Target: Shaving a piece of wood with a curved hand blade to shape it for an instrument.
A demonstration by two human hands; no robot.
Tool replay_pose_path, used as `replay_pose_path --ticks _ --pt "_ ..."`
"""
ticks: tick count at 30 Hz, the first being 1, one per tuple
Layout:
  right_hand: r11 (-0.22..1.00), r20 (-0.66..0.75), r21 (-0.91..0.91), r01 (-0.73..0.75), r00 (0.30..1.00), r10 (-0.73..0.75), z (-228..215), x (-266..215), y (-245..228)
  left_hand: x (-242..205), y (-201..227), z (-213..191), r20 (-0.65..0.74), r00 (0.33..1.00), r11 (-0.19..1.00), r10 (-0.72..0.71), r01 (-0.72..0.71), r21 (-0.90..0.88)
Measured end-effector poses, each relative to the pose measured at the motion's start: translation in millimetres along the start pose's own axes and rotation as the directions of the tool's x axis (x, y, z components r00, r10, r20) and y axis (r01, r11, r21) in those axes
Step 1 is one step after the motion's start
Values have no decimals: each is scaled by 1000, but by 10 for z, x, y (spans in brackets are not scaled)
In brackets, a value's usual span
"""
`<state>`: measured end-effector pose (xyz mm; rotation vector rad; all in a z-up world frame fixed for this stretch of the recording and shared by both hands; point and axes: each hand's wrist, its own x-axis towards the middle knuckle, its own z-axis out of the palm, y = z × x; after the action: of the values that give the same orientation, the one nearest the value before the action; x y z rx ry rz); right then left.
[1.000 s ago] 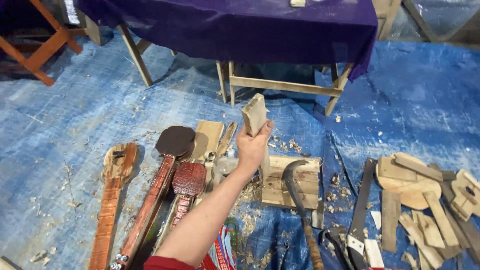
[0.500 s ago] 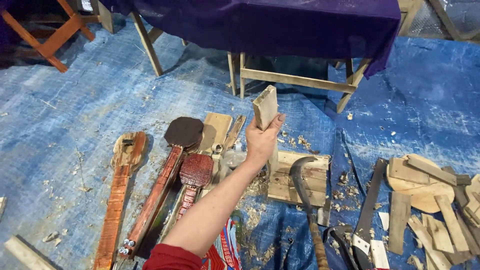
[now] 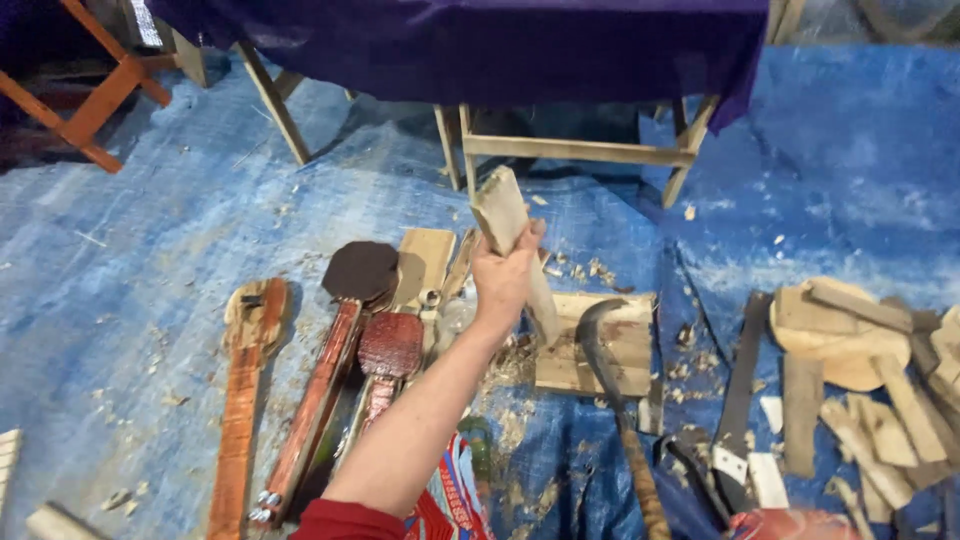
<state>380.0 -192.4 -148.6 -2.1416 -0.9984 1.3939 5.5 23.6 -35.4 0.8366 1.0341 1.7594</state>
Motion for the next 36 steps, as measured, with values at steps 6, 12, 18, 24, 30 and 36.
replay_pose_path --ticks 6,12,18,24,30,36 --pt "674 -180 -490 552 693 -698 1641 94 -622 -44 153 -72 4 997 996 -83 83 14" --pt "754 -84 -638 157 959 -271 1789 940 268 -55 223 -28 20 1000 994 -24 22 107" --pt "980 -35 -118 159 986 -165 1626 722 74 -54 258 30 51 998 985 19 -28 172" --pt "778 299 628 22 916 -268 1191 413 -132 -56 159 136 29 998 998 -58 59 -26" --pt "888 289 460 -1 946 -149 1427 373 -356 166 -152 92 34 999 1000 17 -17 17" --pt "924 254 380 30 958 -136 1567 263 -555 281 252 -210 176 887 871 427 -456 182"
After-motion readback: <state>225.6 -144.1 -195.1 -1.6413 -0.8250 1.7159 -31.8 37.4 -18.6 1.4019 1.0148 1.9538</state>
